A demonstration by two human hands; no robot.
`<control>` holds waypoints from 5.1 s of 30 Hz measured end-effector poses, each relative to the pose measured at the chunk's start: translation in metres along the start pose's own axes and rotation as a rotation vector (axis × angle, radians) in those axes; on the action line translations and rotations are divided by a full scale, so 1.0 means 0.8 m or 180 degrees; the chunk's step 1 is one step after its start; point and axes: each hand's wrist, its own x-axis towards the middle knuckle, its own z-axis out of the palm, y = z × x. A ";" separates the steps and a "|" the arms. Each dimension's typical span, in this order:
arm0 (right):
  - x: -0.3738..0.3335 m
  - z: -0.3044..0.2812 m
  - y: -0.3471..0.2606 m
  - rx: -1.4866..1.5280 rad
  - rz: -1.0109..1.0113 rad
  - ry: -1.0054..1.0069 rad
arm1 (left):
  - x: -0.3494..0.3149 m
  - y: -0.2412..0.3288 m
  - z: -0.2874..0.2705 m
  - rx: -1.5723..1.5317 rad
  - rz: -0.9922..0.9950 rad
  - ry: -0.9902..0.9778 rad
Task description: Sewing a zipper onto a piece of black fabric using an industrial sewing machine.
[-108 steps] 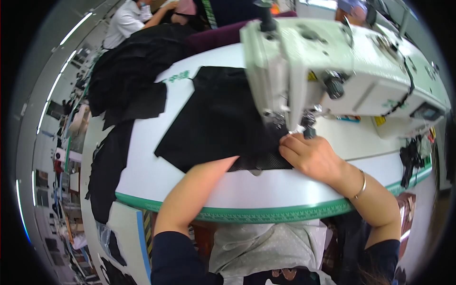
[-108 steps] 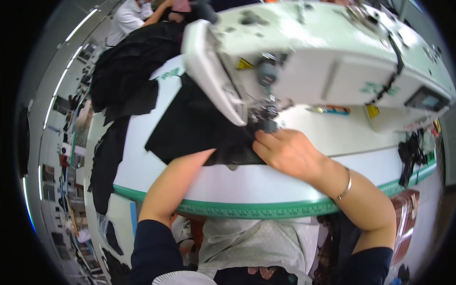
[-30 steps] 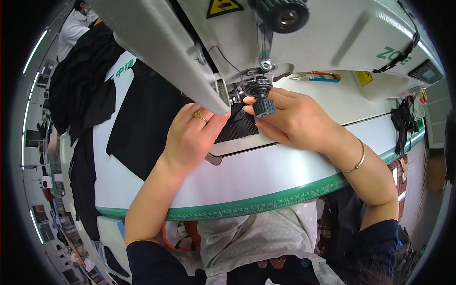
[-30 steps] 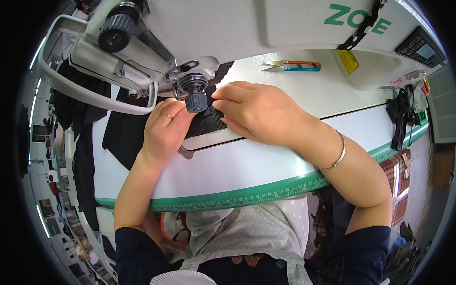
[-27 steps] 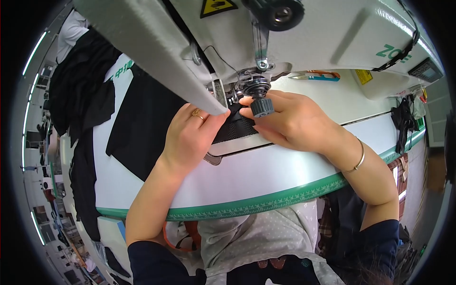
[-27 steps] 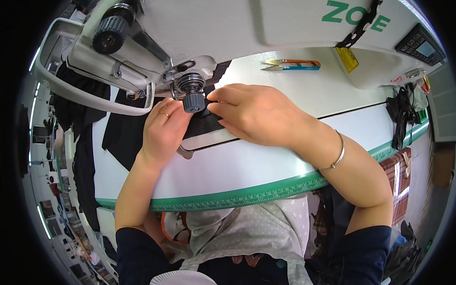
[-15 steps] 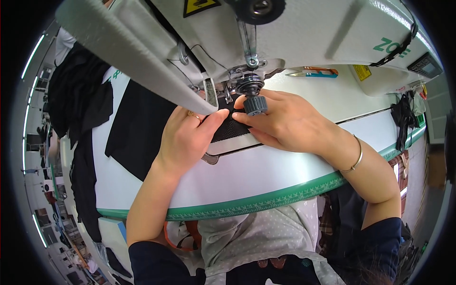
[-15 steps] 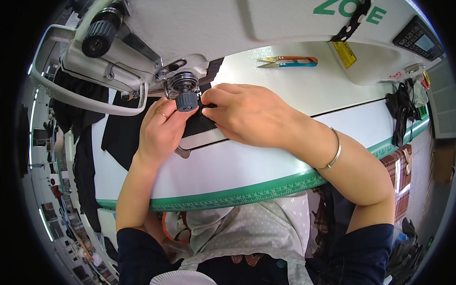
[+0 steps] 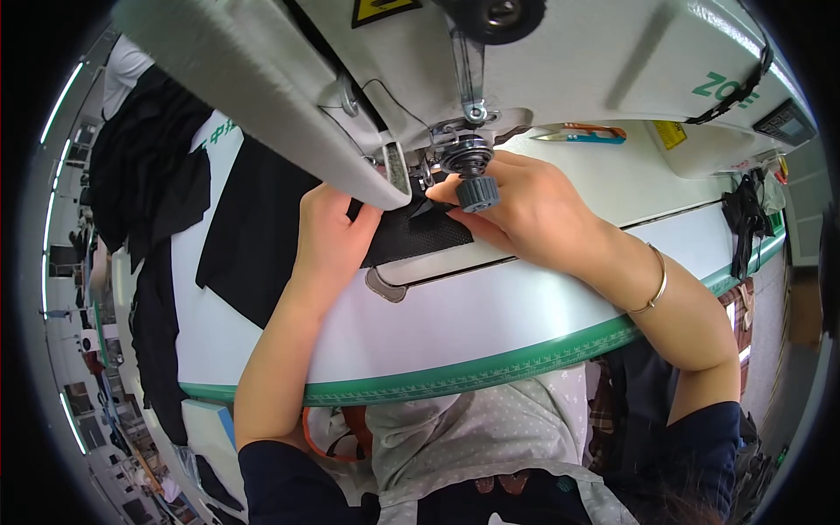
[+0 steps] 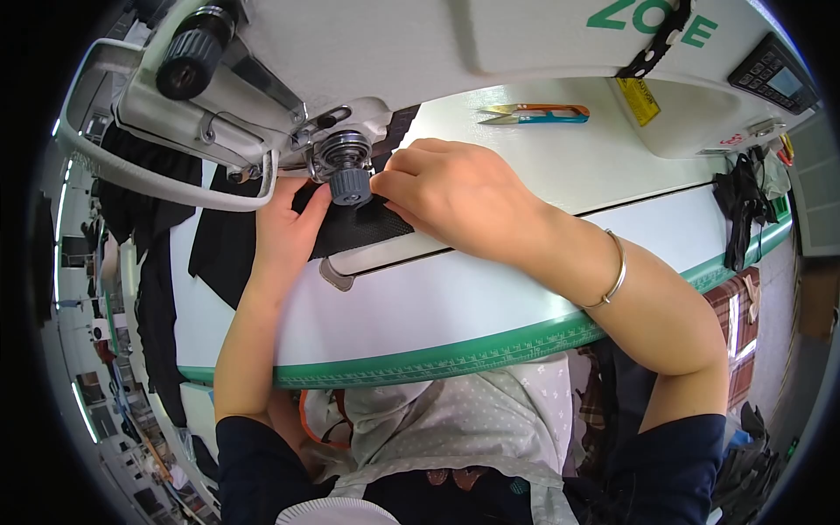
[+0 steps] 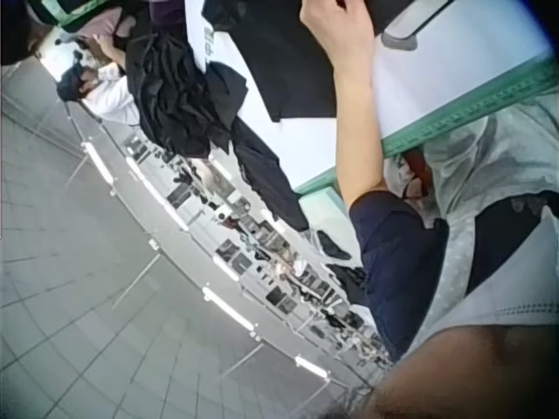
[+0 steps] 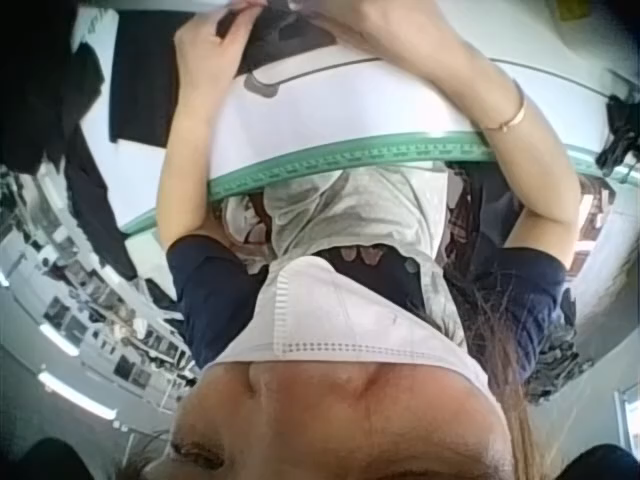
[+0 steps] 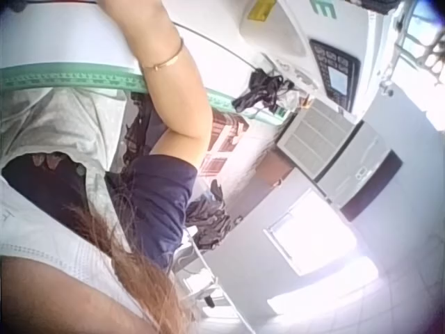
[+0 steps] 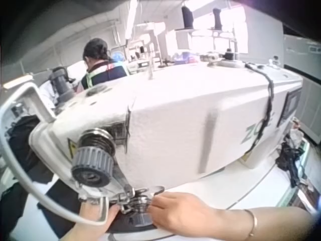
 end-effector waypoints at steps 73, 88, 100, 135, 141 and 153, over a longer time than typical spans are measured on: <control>-0.002 -0.002 0.013 0.0012 -0.0286 -0.0190 | -0.022 0.026 -0.007 0.1544 0.1786 -0.0674; -0.003 -0.007 0.001 -0.0733 -0.0640 -0.0432 | -0.022 0.021 0.000 0.1509 0.1949 -0.0519; 0.001 -0.007 0.002 -0.0826 -0.0537 -0.0315 | -0.020 0.020 -0.002 0.1731 0.1660 -0.0672; -0.005 -0.011 0.013 -0.0726 -0.0525 -0.0263 | 0.064 0.019 -0.048 0.0622 -0.0380 -0.0825; -0.002 -0.005 0.014 -0.0626 -0.0573 -0.0036 | 0.080 -0.057 -0.040 0.0897 0.0489 -0.0905; -0.046 -0.119 0.069 -0.1117 0.1522 -0.0437 | 0.051 -0.053 0.012 0.2187 0.0398 -0.0653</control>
